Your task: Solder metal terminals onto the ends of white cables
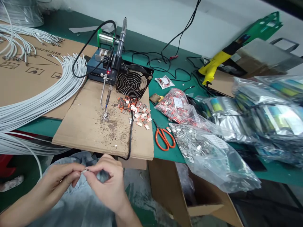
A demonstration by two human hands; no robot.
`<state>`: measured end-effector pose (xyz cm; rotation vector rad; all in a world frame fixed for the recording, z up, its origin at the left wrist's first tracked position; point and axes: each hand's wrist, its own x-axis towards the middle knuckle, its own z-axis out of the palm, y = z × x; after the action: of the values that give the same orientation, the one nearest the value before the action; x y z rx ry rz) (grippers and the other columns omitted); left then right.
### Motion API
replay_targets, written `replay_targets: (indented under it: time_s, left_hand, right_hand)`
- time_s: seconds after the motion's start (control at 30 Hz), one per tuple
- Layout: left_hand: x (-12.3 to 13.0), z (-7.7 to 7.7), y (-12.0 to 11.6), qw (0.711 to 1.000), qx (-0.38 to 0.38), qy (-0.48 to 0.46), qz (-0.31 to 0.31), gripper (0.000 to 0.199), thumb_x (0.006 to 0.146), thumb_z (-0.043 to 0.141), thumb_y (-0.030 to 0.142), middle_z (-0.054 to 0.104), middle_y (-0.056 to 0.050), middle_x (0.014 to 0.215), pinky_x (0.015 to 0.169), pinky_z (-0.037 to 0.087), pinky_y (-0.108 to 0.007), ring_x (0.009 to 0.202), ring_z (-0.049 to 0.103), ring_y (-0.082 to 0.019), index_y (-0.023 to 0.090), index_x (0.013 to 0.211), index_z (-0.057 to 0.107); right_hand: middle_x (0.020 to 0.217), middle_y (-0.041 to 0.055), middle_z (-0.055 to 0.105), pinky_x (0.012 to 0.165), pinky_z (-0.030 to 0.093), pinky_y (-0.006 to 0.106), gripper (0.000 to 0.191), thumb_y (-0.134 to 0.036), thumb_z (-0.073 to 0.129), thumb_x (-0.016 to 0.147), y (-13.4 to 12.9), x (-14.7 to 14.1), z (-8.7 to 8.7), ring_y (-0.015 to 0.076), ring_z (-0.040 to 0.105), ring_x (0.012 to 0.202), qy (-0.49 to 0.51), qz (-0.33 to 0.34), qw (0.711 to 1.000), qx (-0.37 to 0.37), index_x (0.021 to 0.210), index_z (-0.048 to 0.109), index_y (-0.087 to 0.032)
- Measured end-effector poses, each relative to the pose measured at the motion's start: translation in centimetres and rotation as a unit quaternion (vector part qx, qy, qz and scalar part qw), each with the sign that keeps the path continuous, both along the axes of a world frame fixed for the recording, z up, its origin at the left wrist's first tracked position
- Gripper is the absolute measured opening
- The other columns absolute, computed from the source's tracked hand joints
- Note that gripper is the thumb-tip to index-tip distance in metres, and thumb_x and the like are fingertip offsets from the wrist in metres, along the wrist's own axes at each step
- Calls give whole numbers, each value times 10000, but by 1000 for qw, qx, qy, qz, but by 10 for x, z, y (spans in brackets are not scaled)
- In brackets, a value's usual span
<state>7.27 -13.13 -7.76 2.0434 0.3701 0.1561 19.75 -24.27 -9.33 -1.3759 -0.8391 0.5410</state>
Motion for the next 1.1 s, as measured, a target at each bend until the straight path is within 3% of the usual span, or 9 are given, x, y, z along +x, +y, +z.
replay_targets:
  time_s: [0.2, 0.33, 0.5, 0.63, 0.73, 0.8, 0.87, 1.03, 1.1]
  left_hand:
    - [-1, -9, -2, 994, 16, -82, 65, 124, 856, 547, 173, 569, 24, 665, 532, 413, -137, 562, 550, -73, 222, 893, 654]
    - [4, -10, -11, 981, -125, -88, 121, 144, 858, 546, 214, 492, 40, 576, 429, 389, -120, 435, 521, -49, 213, 814, 684]
    - [13, -3, -24, 932, -272, -68, 231, 174, 810, 591, 265, 476, 47, 530, 436, 390, -125, 391, 503, -40, 166, 693, 673]
    - [9, -7, -15, 925, -314, -77, 202, 161, 822, 598, 275, 498, 43, 501, 409, 391, -129, 366, 508, -56, 156, 739, 667]
    - [3, -10, -6, 923, -332, -72, 180, 162, 834, 599, 295, 518, 39, 520, 389, 394, -126, 358, 511, -58, 161, 772, 665]
    - [0, -8, -3, 930, -321, -63, 165, 151, 834, 601, 292, 529, 36, 567, 382, 391, -122, 361, 513, -51, 170, 785, 676]
    - [-2, -4, -1, 948, -279, -58, 146, 144, 841, 588, 278, 533, 33, 598, 390, 393, -121, 376, 522, -48, 186, 804, 692]
    - [-2, 3, 3, 988, -87, -58, 116, 148, 828, 582, 228, 533, 29, 521, 467, 393, -141, 452, 520, -65, 215, 766, 716]
    - [2, 6, 1, 988, -66, -48, 130, 135, 801, 599, 225, 532, 31, 492, 508, 396, -157, 481, 517, -77, 221, 731, 715]
  right_hand:
    - [578, 17, 586, 514, 352, 247, 93, -113, 679, 737, 1, -5, -6, 115, 457, 545, 87, -2, 996, 33, 661, 649, -157]
    - [564, -6, 538, 538, 364, 255, 103, -164, 663, 776, 12, -17, -10, 118, 449, 554, 103, -39, 989, 101, 682, 625, -179]
    - [565, -31, 416, 559, 354, 250, 158, -241, 617, 842, 24, -31, -17, 112, 401, 557, 169, -79, 969, 163, 692, 583, -205]
    - [530, -42, 351, 544, 340, 235, 220, -236, 604, 857, 18, -21, -13, 106, 368, 536, 234, -98, 950, 180, 646, 559, -194]
    - [560, -25, 480, 526, 359, 217, 122, -211, 669, 795, 9, -12, -4, 102, 420, 536, 184, -83, 976, 82, 679, 633, -194]
    - [609, 5, 574, 493, 353, 207, 29, -187, 714, 733, 6, -10, 2, 102, 450, 528, 127, -38, 991, -11, 748, 690, -185]
    - [612, 19, 600, 476, 346, 209, 52, -198, 722, 713, 6, -9, 8, 102, 449, 508, 98, -23, 994, -52, 750, 699, -170]
    - [587, 21, 575, 487, 363, 223, 80, -202, 690, 726, 10, -7, 11, 112, 462, 516, 96, -16, 994, -52, 669, 662, -153]
    - [559, 1, 539, 476, 350, 212, 98, -165, 679, 724, 12, -11, 8, 102, 445, 506, 92, -20, 995, -28, 639, 629, -156]
